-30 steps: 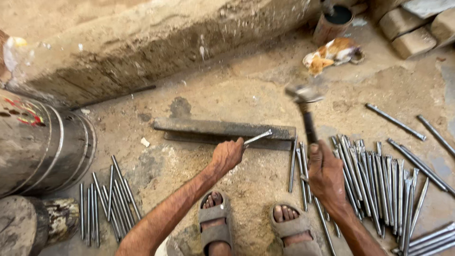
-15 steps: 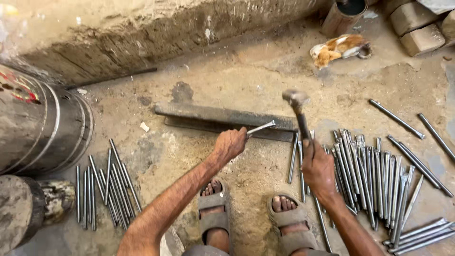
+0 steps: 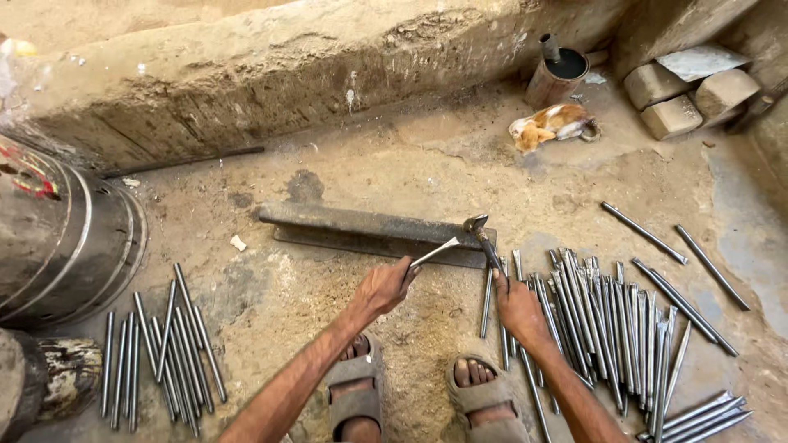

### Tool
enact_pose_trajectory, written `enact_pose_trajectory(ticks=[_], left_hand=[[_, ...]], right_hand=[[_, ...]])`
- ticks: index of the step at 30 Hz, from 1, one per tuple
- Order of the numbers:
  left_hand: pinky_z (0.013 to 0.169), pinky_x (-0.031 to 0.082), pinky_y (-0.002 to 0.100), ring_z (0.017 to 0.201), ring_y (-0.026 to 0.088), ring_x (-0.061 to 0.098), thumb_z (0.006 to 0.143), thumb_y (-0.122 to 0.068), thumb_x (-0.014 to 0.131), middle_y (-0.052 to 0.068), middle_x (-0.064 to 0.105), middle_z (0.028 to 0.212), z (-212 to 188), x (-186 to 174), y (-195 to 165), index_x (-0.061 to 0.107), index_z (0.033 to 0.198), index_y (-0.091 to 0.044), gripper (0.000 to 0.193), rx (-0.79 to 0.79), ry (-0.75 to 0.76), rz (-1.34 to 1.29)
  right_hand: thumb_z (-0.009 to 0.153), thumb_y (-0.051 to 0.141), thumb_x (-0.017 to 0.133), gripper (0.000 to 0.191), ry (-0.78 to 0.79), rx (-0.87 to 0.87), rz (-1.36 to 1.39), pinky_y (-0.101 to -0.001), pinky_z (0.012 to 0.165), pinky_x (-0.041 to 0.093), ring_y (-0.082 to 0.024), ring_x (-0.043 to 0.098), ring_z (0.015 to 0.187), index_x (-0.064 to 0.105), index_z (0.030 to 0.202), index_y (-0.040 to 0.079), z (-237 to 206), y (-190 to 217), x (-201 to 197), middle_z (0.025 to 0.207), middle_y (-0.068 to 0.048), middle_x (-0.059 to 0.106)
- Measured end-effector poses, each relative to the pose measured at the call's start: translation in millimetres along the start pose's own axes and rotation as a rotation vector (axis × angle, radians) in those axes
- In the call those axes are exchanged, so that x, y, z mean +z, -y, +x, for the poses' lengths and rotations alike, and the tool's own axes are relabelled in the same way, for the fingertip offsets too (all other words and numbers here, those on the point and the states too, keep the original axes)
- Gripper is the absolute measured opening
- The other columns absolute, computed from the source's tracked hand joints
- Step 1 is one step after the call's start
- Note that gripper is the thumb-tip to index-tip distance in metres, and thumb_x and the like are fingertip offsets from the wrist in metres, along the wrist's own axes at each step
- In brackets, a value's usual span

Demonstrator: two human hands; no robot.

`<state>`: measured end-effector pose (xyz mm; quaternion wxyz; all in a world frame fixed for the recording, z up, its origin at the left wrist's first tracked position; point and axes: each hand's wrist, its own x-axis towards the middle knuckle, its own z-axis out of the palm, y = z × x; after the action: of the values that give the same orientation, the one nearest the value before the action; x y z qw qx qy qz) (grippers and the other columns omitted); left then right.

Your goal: The person repeatedly strikes the tip of metal rods with a hammer on an anvil to sharpen them. They pick up rods from a pile, position them on the anvil, and strike them multiple times before moving to the next rod.

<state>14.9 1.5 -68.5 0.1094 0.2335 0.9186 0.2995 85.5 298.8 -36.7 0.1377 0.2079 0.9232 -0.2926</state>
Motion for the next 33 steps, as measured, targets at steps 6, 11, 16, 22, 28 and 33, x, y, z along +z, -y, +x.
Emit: enact_pose_trajectory(ticks=[6,11,16,22,28,33], left_hand=[[0.04,0.033,0.042,0.04,0.018,0.039,0.11,-0.04,0.044,0.003,0.042,0.051,-15,-7,-10,0.053,0.093,-0.008,0.038,0.027,-0.069,-0.288],[0.04,0.034,0.042,0.041,0.017,0.039,0.108,-0.053,0.038,0.002,0.042,0.05,-13,-11,-10,0.052,0.089,-0.009,0.05,0.017,-0.017,-0.295],[0.041,0.034,0.042,0.041,0.018,0.039,0.107,-0.057,0.033,0.003,0.042,0.05,-14,-9,-11,0.053,0.09,-0.009,0.054,0.045,-0.017,-0.313],[0.031,0.034,0.033,0.038,0.012,0.037,0.108,-0.053,0.031,0.0,0.044,0.053,-17,7,-1,0.059,0.113,-0.011,0.051,0.153,-0.078,-0.307],[0.033,0.038,0.025,0.042,0.006,0.041,0.114,-0.05,0.031,-0.003,0.047,0.055,-36,35,1,0.056,0.083,-0.013,0.055,0.551,-0.248,-0.311],[0.039,0.041,0.029,0.044,0.01,0.046,0.115,-0.048,0.034,-0.002,0.049,0.057,-45,29,-22,0.057,0.083,-0.01,0.055,0.608,-0.245,-0.361]], right_hand=[[0.107,0.054,0.035,0.066,0.016,0.018,0.038,-0.063,0.08,0.056,-0.053,0.07,0.085,0.07,0.109,-0.002,-3,10,0,0.087,-0.034,0.071],[0.107,0.054,0.033,0.063,0.107,0.161,0.084,-0.0605,0.074,0.06,-0.048,0.078,0.08,0.068,0.115,0.002,-3,9,3,0.084,-0.032,0.076],[0.109,0.056,0.036,0.065,-0.026,-0.016,0.066,-0.0582,0.069,0.058,-0.046,0.071,0.076,0.07,0.112,0.0,3,-9,17,0.082,-0.029,0.073],[0.108,0.055,0.032,0.067,0.056,0.074,0.053,-0.0494,0.052,0.059,-0.03,0.07,0.057,0.07,0.113,0.001,10,-19,27,0.069,-0.018,0.071],[0.107,0.055,0.031,0.064,0.087,0.088,0.076,-0.0477,0.05,0.059,-0.028,0.069,0.055,0.068,0.116,0.002,5,-10,21,0.065,-0.016,0.069],[0.106,0.055,0.033,0.064,0.061,0.081,0.093,-0.0536,0.061,0.06,-0.036,0.074,0.067,0.069,0.116,0.003,2,-5,19,0.075,-0.022,0.073]])
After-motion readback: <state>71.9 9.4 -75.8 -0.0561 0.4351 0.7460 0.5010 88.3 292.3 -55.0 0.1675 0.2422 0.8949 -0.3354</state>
